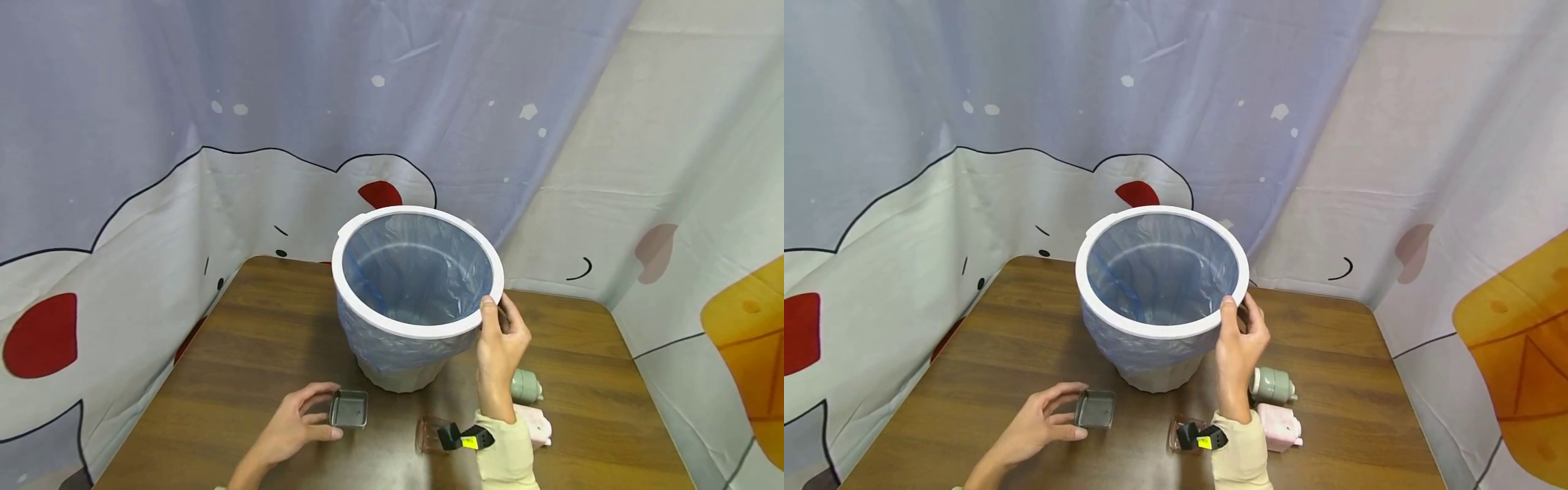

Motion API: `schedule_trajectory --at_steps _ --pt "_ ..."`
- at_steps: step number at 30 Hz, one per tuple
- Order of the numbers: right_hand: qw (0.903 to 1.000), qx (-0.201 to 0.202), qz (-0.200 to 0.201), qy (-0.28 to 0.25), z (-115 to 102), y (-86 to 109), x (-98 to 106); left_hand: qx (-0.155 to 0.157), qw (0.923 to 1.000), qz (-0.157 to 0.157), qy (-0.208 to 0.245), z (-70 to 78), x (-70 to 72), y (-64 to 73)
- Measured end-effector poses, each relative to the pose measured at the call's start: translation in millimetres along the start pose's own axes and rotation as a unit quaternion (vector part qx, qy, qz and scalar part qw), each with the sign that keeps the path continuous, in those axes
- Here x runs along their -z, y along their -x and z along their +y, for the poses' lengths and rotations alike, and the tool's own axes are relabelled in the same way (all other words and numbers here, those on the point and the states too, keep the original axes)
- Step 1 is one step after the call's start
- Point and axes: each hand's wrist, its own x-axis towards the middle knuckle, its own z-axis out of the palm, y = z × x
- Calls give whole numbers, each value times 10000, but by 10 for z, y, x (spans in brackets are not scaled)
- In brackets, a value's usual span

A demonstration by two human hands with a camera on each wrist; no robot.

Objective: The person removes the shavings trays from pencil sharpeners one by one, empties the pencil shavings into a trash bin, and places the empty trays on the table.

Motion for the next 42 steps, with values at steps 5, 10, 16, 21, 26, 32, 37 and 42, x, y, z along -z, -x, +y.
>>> schedule_trajectory --at_steps 5,10,16,21,26,32,37,42 --pt "10000 -26 -3 17 5 -4 2 69 9990 68 -438 -105 -58 -24" --pt "9999 -64 0 108 9 -7 4 187 9972 113 -709 -152 -109 -45" --pt "9999 -37 21 140 9 -10 1 244 9967 98 -772 -192 -164 -69" --pt "9999 -55 27 121 6 -10 0 262 9970 114 -726 -243 -200 -94" --pt "9999 -54 6 93 5 -7 -2 449 9961 46 -763 -285 -224 -110" --pt "10000 -14 -43 13 10 -5 -7 618 9942 130 -873 -345 -236 -113" --pt "9999 -102 -45 67 8 0 0 573 9926 177 -1056 -395 -260 -123" --pt "9995 -271 -39 164 -2 4 15 505 9912 191 -1211 -433 -264 -136"
